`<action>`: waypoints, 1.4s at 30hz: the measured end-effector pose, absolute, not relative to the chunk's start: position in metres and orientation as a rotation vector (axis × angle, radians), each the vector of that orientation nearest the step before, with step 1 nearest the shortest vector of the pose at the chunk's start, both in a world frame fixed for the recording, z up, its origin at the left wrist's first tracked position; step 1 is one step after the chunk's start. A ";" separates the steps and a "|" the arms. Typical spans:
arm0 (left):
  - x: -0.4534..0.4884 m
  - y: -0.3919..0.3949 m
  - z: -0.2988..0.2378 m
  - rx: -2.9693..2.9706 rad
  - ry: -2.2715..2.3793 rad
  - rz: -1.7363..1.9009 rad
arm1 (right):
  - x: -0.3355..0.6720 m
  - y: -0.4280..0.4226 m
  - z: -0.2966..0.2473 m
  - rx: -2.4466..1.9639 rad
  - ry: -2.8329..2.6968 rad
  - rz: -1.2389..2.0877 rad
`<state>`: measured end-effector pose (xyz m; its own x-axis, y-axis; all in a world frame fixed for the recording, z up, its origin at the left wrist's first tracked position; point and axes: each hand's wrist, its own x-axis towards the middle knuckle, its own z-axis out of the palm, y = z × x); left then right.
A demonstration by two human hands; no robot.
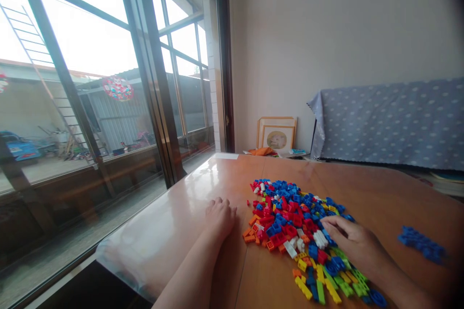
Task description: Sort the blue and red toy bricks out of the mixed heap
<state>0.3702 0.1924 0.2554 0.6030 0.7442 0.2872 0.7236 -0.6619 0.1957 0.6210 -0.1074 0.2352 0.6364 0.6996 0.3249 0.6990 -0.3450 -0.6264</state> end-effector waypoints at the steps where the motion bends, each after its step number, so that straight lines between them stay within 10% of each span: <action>1: 0.370 0.192 0.257 2.751 1.260 0.561 | 0.621 -0.108 0.236 -2.088 -1.086 0.002; 42: 0.486 0.073 0.271 2.603 0.472 0.636 | 0.573 -0.095 0.270 -2.251 -1.293 -0.060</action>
<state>0.4864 0.0732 0.2714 0.8378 0.4128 0.3572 0.2215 -0.8552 0.4687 0.5730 -0.0949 0.2701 0.5393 0.7887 0.2952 0.8127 -0.3956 -0.4278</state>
